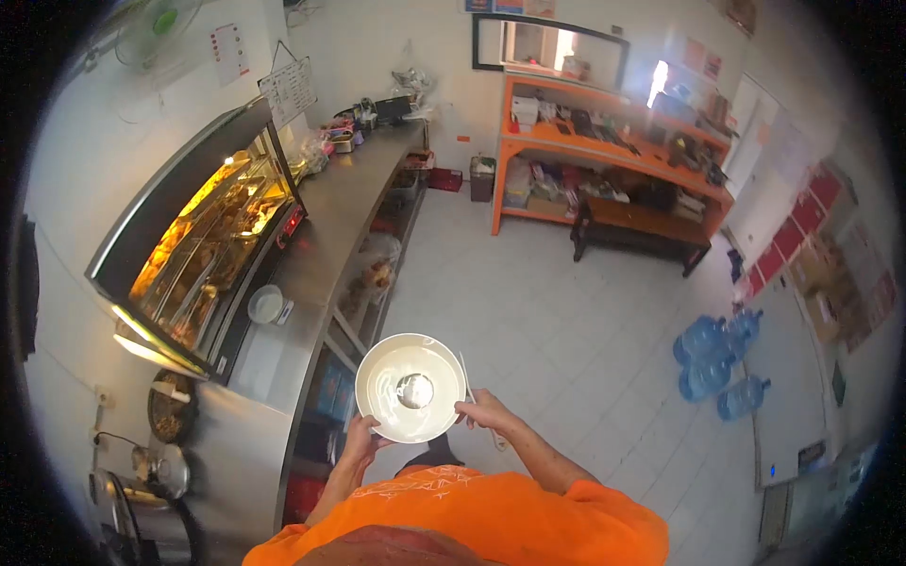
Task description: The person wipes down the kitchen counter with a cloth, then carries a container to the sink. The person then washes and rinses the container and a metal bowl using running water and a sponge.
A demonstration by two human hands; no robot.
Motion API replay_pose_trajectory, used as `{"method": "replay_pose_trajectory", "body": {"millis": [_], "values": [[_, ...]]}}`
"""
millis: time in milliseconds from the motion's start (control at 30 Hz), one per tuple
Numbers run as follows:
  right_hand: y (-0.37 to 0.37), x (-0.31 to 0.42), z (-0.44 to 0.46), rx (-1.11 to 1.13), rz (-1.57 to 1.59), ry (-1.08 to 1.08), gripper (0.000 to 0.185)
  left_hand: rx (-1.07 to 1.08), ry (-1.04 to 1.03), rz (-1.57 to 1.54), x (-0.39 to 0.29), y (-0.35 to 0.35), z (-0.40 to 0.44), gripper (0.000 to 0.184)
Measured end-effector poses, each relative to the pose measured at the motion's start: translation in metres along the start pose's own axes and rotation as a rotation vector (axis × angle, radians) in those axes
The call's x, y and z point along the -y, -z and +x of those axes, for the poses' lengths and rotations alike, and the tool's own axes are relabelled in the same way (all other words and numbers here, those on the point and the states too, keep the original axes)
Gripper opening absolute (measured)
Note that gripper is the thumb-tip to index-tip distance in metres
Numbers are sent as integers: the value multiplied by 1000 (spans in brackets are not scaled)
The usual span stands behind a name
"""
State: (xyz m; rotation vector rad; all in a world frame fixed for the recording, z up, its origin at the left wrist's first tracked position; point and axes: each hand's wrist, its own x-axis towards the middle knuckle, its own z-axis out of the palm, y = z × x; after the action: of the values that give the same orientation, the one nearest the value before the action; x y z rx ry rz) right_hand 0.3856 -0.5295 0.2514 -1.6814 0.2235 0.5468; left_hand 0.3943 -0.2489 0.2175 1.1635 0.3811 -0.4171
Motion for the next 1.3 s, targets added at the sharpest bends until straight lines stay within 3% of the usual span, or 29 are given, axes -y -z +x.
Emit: {"method": "replay_pose_trajectory", "body": {"millis": [200,367,600,633,833,967,1033,1267,1300], "values": [[79,73,191,-28,85,-125,32,49,20,78,-97,-42,199,46],[152,161,306,-27,227,-179,51,69,56,-5,-183,-91,347,49],[301,210,508,-146,468,41,25,-1,56,-79,-269,-148,554,44],[321,226,538,-89,455,40,35,-15,48,-102,-286,-162,585,43],[366,342,741,291,198,-109,55,-111,-8,-193,-356,-204,744,51],[400,389,890,365,61,-100,35,-60,-77,-174,-411,-222,858,50],[415,417,953,395,25,-110,30,-167,-82,-190,-445,-234,908,48],[461,577,1142,277,-122,-95,21,-178,-152,-248,-601,-267,1074,41],[473,604,1171,290,-219,-15,24,-182,-163,-257,-623,-270,1097,41]]}}
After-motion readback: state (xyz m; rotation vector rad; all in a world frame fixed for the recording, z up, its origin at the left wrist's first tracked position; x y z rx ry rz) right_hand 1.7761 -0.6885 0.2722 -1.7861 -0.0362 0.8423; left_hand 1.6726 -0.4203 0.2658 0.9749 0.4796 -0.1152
